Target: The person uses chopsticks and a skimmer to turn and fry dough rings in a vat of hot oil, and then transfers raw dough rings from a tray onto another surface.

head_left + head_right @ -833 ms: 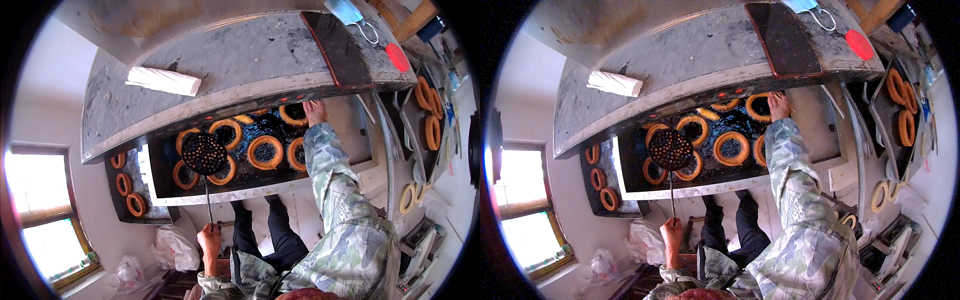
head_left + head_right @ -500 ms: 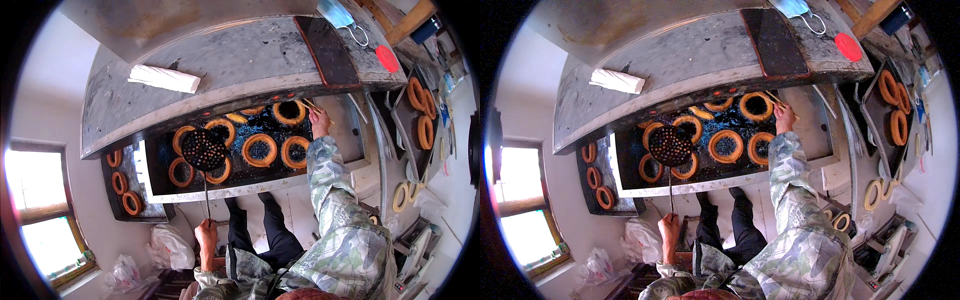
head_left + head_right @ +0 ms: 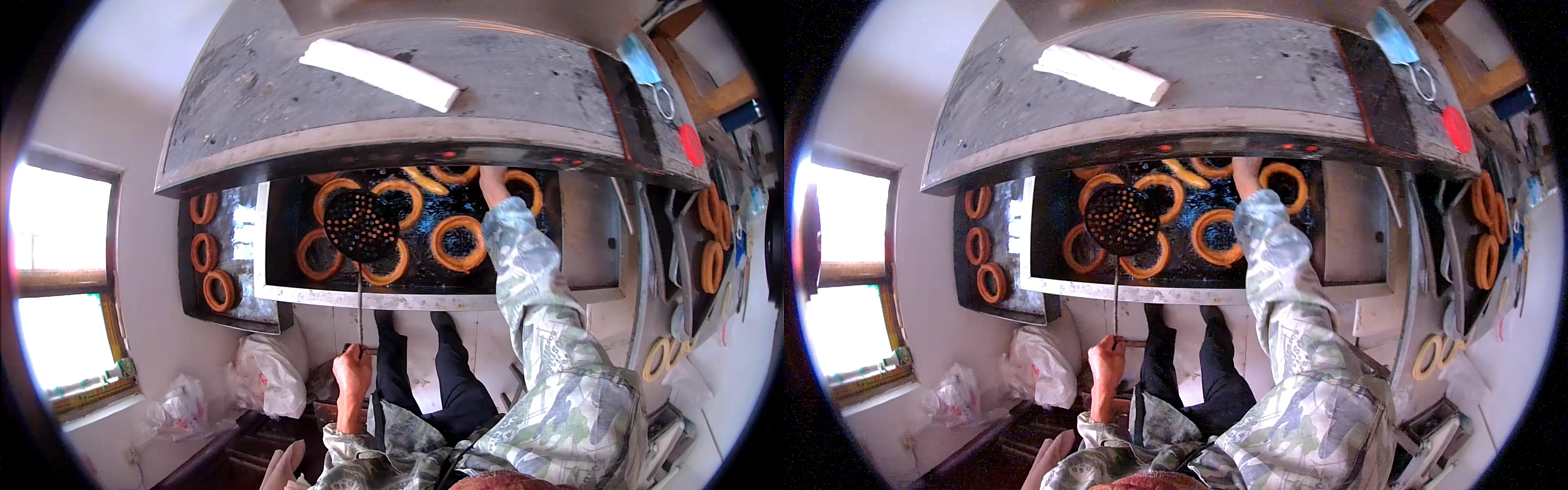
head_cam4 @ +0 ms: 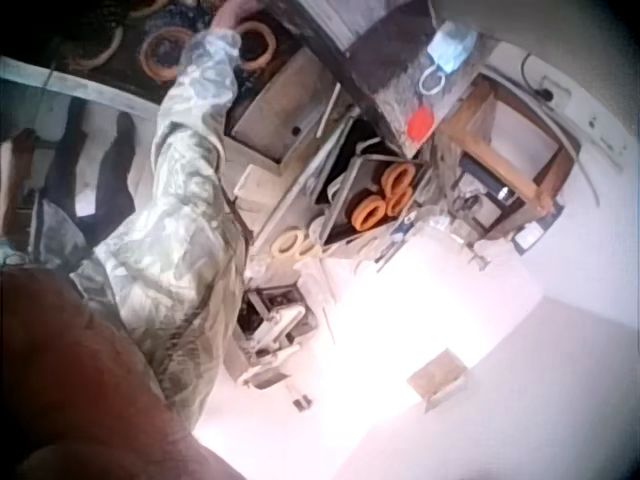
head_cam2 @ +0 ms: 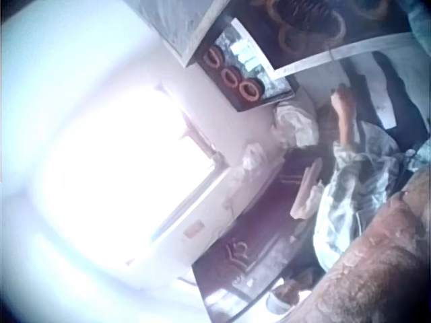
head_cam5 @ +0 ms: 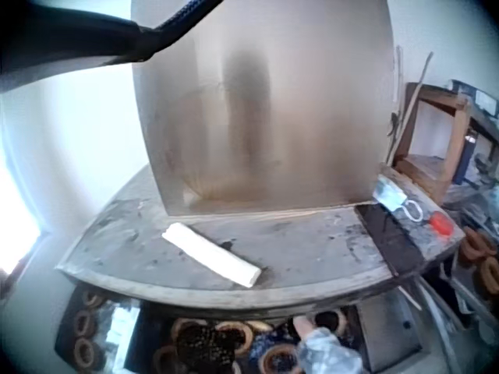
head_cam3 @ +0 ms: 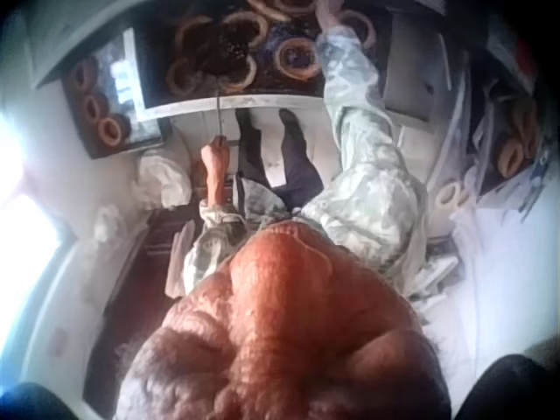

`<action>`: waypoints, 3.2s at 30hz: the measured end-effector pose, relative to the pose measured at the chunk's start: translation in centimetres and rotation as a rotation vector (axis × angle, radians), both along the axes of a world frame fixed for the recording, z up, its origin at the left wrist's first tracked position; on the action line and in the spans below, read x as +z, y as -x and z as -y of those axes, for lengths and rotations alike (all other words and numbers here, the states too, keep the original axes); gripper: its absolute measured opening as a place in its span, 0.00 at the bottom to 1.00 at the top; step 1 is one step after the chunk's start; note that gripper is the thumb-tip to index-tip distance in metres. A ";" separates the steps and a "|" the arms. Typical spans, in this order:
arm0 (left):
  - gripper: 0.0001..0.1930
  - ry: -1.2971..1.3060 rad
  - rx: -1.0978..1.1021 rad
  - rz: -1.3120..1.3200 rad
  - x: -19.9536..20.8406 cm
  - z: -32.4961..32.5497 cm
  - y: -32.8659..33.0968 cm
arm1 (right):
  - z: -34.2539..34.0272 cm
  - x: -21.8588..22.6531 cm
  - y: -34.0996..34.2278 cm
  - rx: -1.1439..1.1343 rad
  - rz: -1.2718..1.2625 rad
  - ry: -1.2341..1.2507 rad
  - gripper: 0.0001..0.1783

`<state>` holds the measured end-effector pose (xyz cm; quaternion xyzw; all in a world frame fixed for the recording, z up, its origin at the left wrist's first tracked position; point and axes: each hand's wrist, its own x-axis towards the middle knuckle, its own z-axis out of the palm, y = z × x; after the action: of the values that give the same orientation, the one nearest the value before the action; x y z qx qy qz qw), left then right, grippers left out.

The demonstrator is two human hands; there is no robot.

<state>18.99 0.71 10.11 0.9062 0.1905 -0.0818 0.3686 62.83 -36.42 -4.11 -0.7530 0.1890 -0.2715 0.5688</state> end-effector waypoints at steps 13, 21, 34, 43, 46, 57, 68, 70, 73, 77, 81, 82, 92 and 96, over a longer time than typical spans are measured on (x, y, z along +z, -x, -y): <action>0.09 -0.038 0.080 -0.020 0.0 -3.1 1.5 | -11.8 2.2 -0.6 0.142 -0.096 -0.858 0.21; 0.09 0.009 0.143 -0.018 0.0 -4.2 1.9 | -12.2 2.0 1.0 0.004 -0.087 -1.541 0.20; 0.07 -0.028 0.096 -0.039 1.7 -3.2 0.4 | 2.2 1.0 4.6 0.082 -0.294 -0.855 0.14; 0.07 -0.006 0.080 0.024 0.3 -3.5 0.9 | -5.0 3.3 0.7 0.174 0.147 -0.320 0.24; 0.06 -0.010 0.122 -0.021 0.8 -3.7 1.2 | -7.6 3.8 0.7 0.196 0.071 -0.417 0.22; 0.08 -0.004 0.104 0.027 0.7 -4.8 1.6 | -19.0 3.5 -1.9 0.332 0.066 -0.549 0.19; 0.10 0.038 0.136 -0.038 1.0 -5.7 1.7 | -20.5 2.5 -1.7 0.305 -0.138 -0.664 0.18; 0.10 0.021 0.130 -0.030 1.3 -5.5 1.6 | -20.5 2.8 -2.4 0.291 -0.154 -0.765 0.17; 0.10 0.001 0.107 -0.021 1.3 -5.5 1.6 | -19.7 2.4 -3.3 0.254 -0.156 -0.954 0.17; 0.10 -0.005 0.121 0.002 1.9 -5.5 2.0 | -19.4 1.6 -3.1 0.212 -0.175 -1.214 0.16; 0.09 -0.027 0.131 -0.001 2.4 -5.5 2.2 | -18.1 0.5 -1.6 0.196 -0.201 -1.377 0.16; 0.09 -0.028 0.134 -0.004 2.4 -5.5 2.3 | -17.5 0.1 -0.8 0.191 -0.205 -1.404 0.16; 0.09 0.003 0.159 0.021 3.2 -4.6 1.8 | -8.5 -0.6 3.0 0.254 -0.314 -1.288 0.15; 0.09 0.009 0.157 0.032 2.8 -4.4 2.1 | -6.2 1.5 2.6 0.166 -0.407 -1.011 0.15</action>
<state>16.91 5.09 12.87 0.8881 0.2547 -0.0391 0.3807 60.23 -30.21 -2.65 -0.4359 0.3418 0.0500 0.8311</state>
